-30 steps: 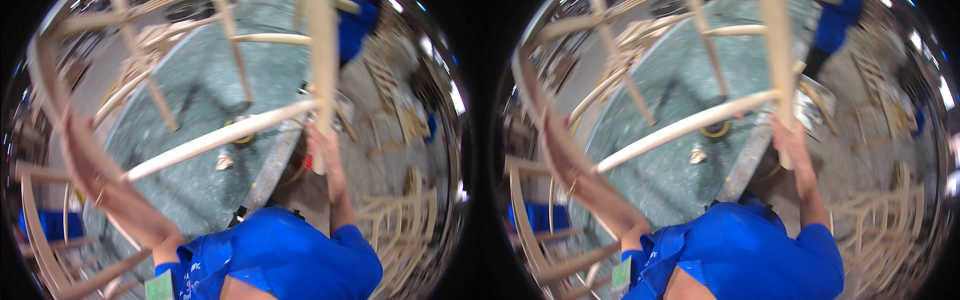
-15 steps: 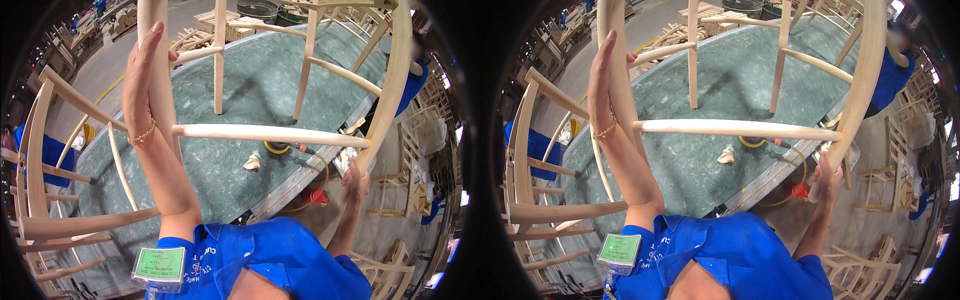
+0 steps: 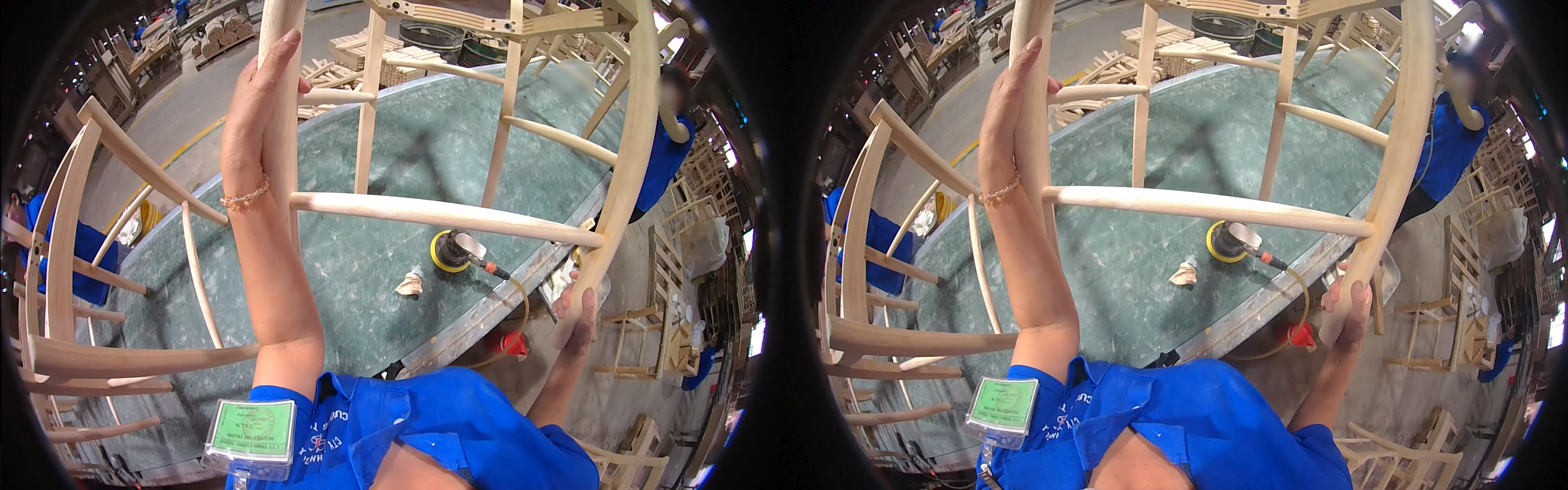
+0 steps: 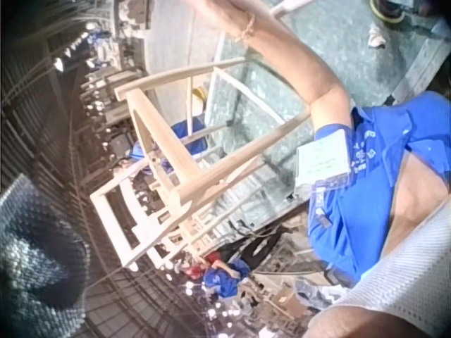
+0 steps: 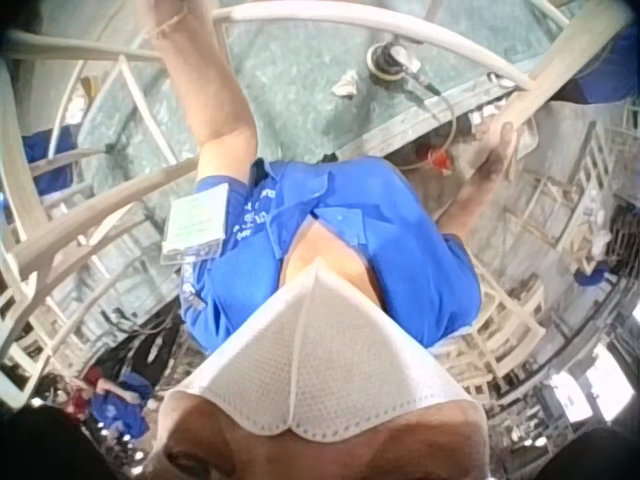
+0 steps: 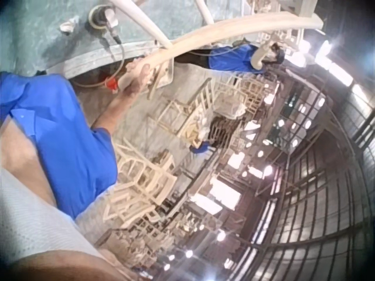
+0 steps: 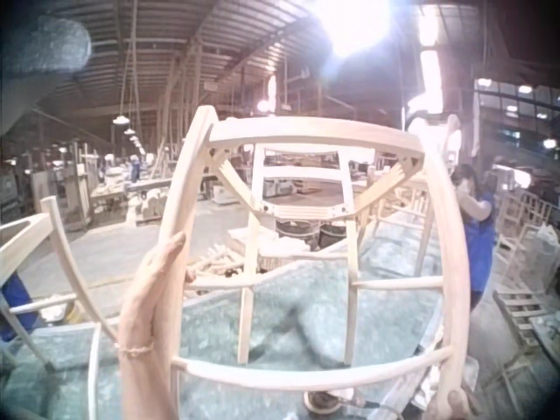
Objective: The person sands the legs and rails of a wooden chair frame using a handheld orbital sander, then wipes the surface with a cloth. The chair is repositioned multiple times to access different sides.
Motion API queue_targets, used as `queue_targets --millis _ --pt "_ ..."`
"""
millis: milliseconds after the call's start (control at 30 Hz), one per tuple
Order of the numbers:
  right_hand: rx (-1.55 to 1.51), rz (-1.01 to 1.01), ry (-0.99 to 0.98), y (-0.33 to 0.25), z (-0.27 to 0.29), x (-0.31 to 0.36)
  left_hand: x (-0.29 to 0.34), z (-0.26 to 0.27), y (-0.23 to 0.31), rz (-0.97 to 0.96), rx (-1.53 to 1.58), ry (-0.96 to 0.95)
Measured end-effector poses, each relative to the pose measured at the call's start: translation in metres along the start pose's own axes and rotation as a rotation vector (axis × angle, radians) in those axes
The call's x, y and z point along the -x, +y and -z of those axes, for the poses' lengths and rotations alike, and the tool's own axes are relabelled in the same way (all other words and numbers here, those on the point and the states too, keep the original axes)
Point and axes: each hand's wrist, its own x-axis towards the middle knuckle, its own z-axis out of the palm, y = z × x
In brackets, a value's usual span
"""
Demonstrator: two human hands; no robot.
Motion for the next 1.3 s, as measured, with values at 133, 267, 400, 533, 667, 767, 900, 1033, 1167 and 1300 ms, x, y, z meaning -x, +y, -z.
queue_targets --millis 133,267,400,533,667,767,900,1033,1167,1300 --pt "0.078 0.031 -0.003 -0.004 0.0 -0.004 -0.004 -0.003 0.002 0.043 -0.011 0.038" --pt "0.186 0.085 0.028 -0.008 0.002 -0.005 -0.004 -0.003 0.006 0.096 -0.023 0.025" --pt "0.269 0.161 0.057 -0.007 0.004 -0.01 -0.007 -0.009 0.006 0.142 0.009 0.067" --pt "0.379 0.247 0.112 -0.008 0.005 -0.012 -0.007 -0.009 0.009 0.158 -0.036 0.074" --pt "0.666 0.324 0.26 -0.012 -0.003 -0.005 -0.007 -0.007 0.01 0.13 0.049 0.043" --pt "0.9 0.358 0.364 -0.012 -0.016 0.006 -0.004 -0.006 0.008 0.196 0.048 0.069" --pt "1.012 0.401 0.438 -0.006 -0.026 0.015 -0.001 -0.005 0.009 0.144 0.087 0.04" --pt "1.032 0.387 0.465 -0.001 -0.021 0.016 0.001 -0.01 0.01 0.096 0.053 0.029" --pt "0.993 0.385 0.468 0.003 -0.018 0.016 0.003 -0.01 0.008 0.092 0.047 0.052" --pt "1.017 0.367 0.479 0.004 -0.022 0.017 0.003 -0.006 0.006 0.044 0.046 0.033"
